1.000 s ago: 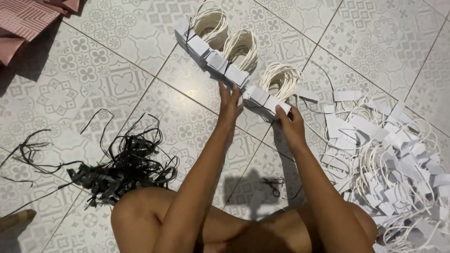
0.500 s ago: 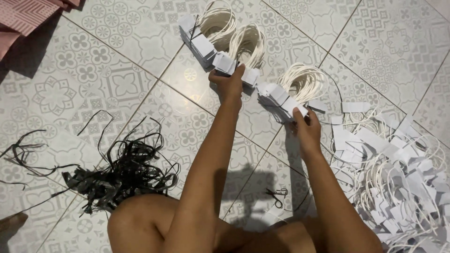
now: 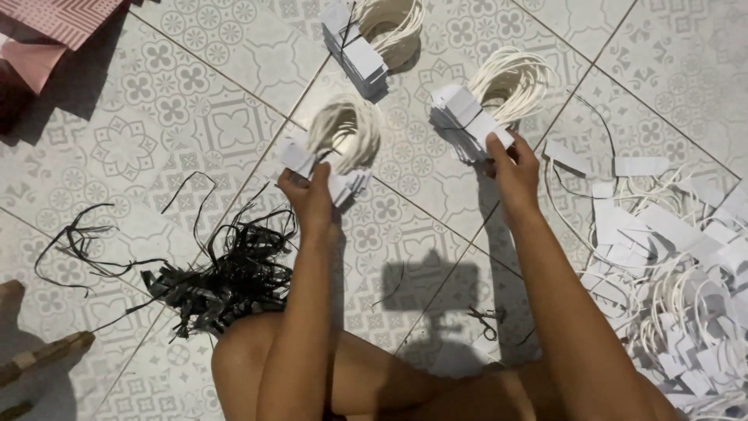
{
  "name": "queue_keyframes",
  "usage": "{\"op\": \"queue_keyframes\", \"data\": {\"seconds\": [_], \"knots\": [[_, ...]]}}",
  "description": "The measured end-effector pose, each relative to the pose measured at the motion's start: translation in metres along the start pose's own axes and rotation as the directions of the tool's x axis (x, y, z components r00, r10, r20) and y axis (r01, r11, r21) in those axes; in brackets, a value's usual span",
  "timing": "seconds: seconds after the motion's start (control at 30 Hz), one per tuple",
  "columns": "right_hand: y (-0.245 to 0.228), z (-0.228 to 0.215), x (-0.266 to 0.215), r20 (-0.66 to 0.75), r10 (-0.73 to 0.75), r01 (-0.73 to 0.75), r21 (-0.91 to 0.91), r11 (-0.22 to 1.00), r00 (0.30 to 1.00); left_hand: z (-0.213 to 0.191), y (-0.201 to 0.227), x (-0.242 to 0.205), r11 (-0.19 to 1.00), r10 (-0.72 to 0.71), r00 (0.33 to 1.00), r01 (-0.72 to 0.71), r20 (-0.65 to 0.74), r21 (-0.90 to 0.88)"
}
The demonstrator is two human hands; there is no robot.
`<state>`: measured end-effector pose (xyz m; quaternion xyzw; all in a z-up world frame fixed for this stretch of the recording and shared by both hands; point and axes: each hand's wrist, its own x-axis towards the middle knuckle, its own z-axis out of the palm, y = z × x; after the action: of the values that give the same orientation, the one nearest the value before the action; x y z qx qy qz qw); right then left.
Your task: The person is threading white paper tags onto a white cord and bundling them together.
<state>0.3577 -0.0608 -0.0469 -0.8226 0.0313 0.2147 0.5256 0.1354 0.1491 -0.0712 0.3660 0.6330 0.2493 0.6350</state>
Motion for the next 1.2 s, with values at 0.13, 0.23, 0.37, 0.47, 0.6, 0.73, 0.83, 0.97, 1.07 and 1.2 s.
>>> {"op": "queue_keyframes", "data": {"seconds": [0.13, 0.23, 0.37, 0.47, 0.6, 0.73, 0.83, 0.97, 1.07, 1.2], "knots": [[-0.023, 0.040, -0.011, 0.050, 0.008, -0.007, -0.015, 1.000, 0.999, 0.010, 0.071, -0.007, 0.997, 0.046, 0.998, -0.049, -0.041, -0.062], [-0.035, 0.062, -0.016, 0.088, -0.002, 0.004, -0.024, 1.000, 0.996, 0.022, 0.083, 0.011, 0.994, 0.098, 0.995, -0.099, -0.026, -0.037], [-0.039, 0.071, -0.019, 0.149, 0.006, -0.003, -0.016, 1.000, 0.989, 0.024, 0.065, 0.044, 0.994, 0.111, 0.991, -0.110, 0.077, -0.013], [-0.043, 0.065, -0.031, 0.175, 0.026, -0.036, 0.053, 0.998, 0.984, 0.007, 0.056, 0.057, 0.997, 0.079, 0.977, -0.077, 0.199, -0.019], [-0.041, 0.027, -0.057, 0.157, 0.113, -0.142, 0.189, 0.972, 0.981, -0.025, 0.055, 0.031, 0.989, 0.070, 0.956, -0.104, 0.284, 0.105], [-0.015, -0.054, -0.080, 0.126, 0.159, -0.184, 0.222, 0.957, 0.979, -0.021, 0.032, -0.028, 0.968, 0.055, 0.949, -0.126, 0.310, 0.215], [-0.006, -0.128, -0.130, 0.182, 0.100, -0.140, 0.219, 0.966, 0.978, -0.005, 0.014, -0.107, 0.923, -0.052, 0.849, -0.161, 0.527, 0.349], [0.022, -0.214, -0.205, -0.059, -0.131, 0.136, 0.091, 0.987, 0.990, 0.040, -0.027, -0.218, 0.795, -0.227, 0.588, -0.348, 0.776, 0.497], [0.052, -0.262, -0.251, -0.200, -0.265, 0.277, 0.032, 0.960, 0.943, 0.071, -0.062, -0.295, 0.711, -0.246, 0.322, -0.582, 0.914, 0.396], [0.085, -0.304, -0.304, -0.512, -0.215, 0.233, -0.029, 0.972, 0.832, 0.104, -0.070, -0.401, 0.503, -0.165, -0.133, -0.864, 0.977, -0.033]]}}
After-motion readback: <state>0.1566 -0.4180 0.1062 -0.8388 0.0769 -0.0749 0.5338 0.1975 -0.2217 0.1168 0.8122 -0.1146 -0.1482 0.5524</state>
